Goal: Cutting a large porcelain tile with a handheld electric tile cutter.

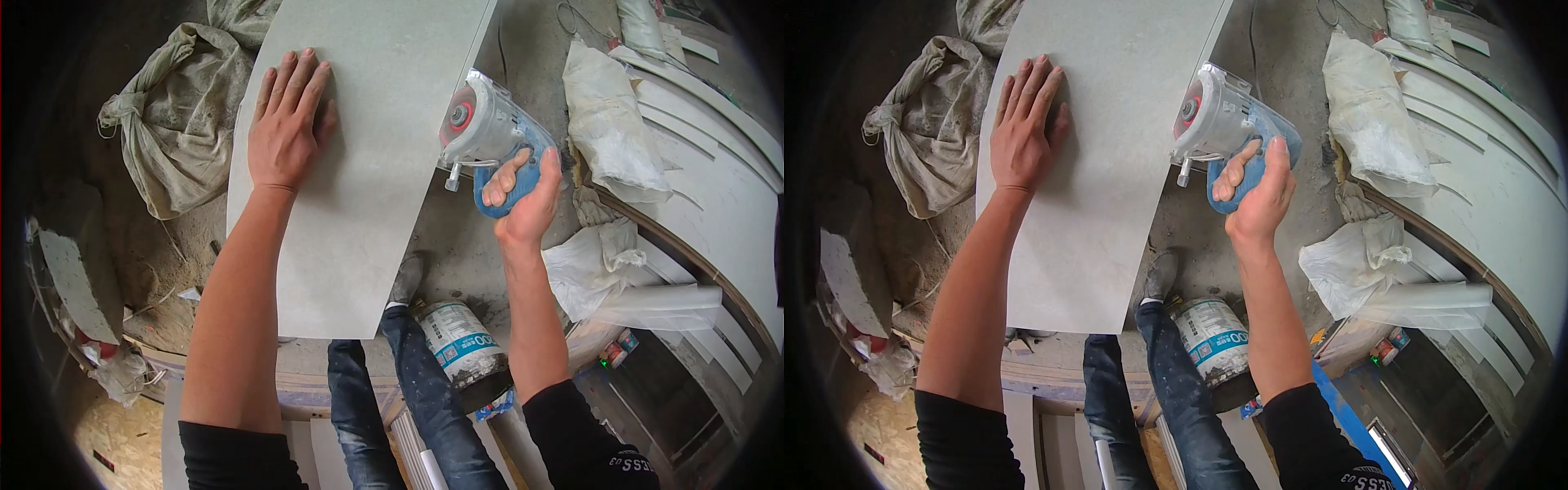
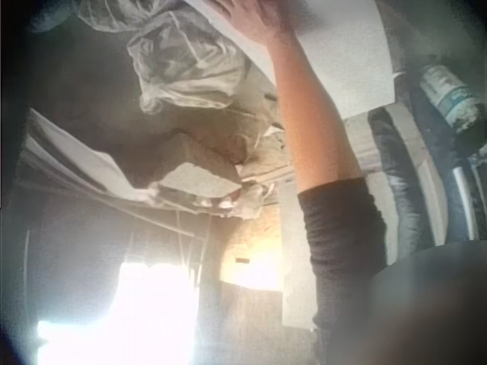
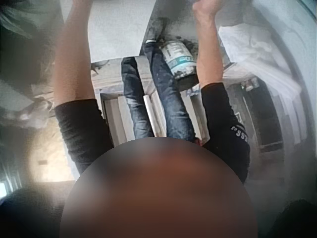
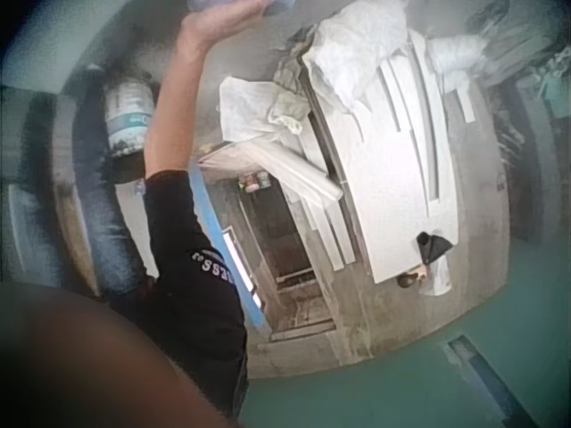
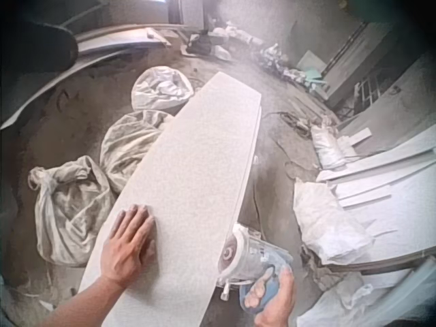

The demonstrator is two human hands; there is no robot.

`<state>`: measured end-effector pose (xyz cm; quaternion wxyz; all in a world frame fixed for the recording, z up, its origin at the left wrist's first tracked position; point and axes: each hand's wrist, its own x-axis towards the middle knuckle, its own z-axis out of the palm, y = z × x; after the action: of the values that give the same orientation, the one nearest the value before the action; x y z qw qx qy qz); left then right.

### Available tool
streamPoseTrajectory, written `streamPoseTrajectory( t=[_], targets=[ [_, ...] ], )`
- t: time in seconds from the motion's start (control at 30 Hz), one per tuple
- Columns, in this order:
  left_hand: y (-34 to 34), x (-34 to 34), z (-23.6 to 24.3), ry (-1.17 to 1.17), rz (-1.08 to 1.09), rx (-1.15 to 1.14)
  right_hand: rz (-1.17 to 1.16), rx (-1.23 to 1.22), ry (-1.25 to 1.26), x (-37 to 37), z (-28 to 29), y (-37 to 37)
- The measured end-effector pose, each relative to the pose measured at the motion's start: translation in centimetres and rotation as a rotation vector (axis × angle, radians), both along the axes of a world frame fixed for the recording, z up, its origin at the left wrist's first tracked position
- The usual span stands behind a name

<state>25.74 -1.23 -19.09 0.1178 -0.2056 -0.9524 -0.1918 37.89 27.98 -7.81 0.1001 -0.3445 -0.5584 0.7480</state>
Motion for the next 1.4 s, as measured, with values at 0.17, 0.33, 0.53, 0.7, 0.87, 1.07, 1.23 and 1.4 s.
streamPoseTrajectory(
  t=[0.17, 0.33, 0.53, 0.7, 0.87, 1.07, 1.23, 1.4],
  targets=[
    [0.0, -0.1, -0.1, 0.012, -0.004, 0.006, 0.007, -0.005, 0.005, 0.3, -0.1, 0.1],
    [0.0, -0.1, -0.1, 0.011, -0.003, 0.009, -0.004, 0.014, -0.013, 0.4, -0.1, -0.1],
    [-0.1, -0.2, -0.2, 0.021, -0.008, 0.016, -0.004, -0.014, -0.001, 0.7, -0.2, -0.1],
    [-0.5, -0.2, -0.3, 0.023, -0.010, -0.001, 0.003, -0.013, 0.004, 1.0, -0.2, -0.5],
    [0.0, -0.1, -0.4, 0.048, -0.007, 0.004, 0.005, -0.022, 0.010, 1.6, -0.2, -0.3],
    [-0.2, 0.0, -0.1, 0.054, -0.012, 0.055, 0.009, -0.002, 0.025, 1.6, -0.5, -0.5],
    [-1.8, 3.0, 1.0, -0.061, -0.042, 0.046, 0.000, -0.015, 0.021, 1.8, -0.4, -0.8],
    [-4.6, 7.8, 1.5, -0.162, -0.043, 0.013, -0.012, -0.021, 0.025, 2.2, -0.6, -0.7]
  ],
)
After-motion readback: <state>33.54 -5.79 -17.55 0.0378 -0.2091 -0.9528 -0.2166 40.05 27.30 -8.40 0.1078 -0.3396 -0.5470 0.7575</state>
